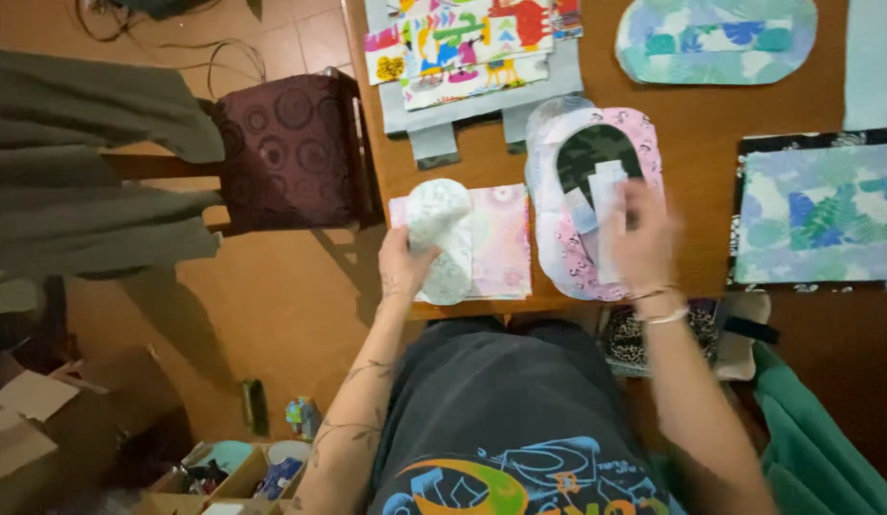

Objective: Sorting and matching fabric layers for textile product assembly on a work table.

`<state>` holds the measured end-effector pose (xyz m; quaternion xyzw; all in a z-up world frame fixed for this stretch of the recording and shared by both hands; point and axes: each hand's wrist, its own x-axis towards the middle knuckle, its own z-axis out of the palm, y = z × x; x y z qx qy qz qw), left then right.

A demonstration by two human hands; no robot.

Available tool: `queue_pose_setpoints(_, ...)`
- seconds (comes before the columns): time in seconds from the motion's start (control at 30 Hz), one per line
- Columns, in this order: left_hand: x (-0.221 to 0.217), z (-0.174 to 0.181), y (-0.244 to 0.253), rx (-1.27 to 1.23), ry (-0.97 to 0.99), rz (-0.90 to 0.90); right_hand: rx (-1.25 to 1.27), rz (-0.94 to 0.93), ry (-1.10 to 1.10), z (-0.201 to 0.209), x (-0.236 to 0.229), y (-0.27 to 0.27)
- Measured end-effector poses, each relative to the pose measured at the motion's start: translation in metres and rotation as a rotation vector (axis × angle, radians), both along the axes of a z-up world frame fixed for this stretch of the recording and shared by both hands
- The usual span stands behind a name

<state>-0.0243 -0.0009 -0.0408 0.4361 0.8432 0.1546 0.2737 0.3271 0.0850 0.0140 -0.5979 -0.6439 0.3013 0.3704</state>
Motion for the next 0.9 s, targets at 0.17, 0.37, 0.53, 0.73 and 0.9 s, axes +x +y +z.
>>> queue_pose_setpoints(0.17,0.000,-0.031,-0.026,0.343,0.000,-0.288,-0.172,0.385,0.240,-0.008,-0.112,-0.018)
queue_pose_setpoints(0.37,0.007,-0.013,-0.031,0.390,-0.101,-0.443,-0.134,0.569,0.120,-0.037,-0.138,0.002)
queue_pose_setpoints(0.53,0.005,-0.009,-0.028,0.427,-0.224,-0.355,0.063,0.717,-0.074,-0.065,-0.117,0.002)
queue_pose_setpoints(0.73,-0.002,0.000,-0.023,0.312,-0.309,-0.357,-0.043,0.553,0.163,-0.040,-0.076,-0.010)
queue_pose_setpoints(0.9,0.010,0.025,-0.005,0.075,-0.763,-0.110,-0.356,0.254,0.274,-0.003,-0.038,0.004)
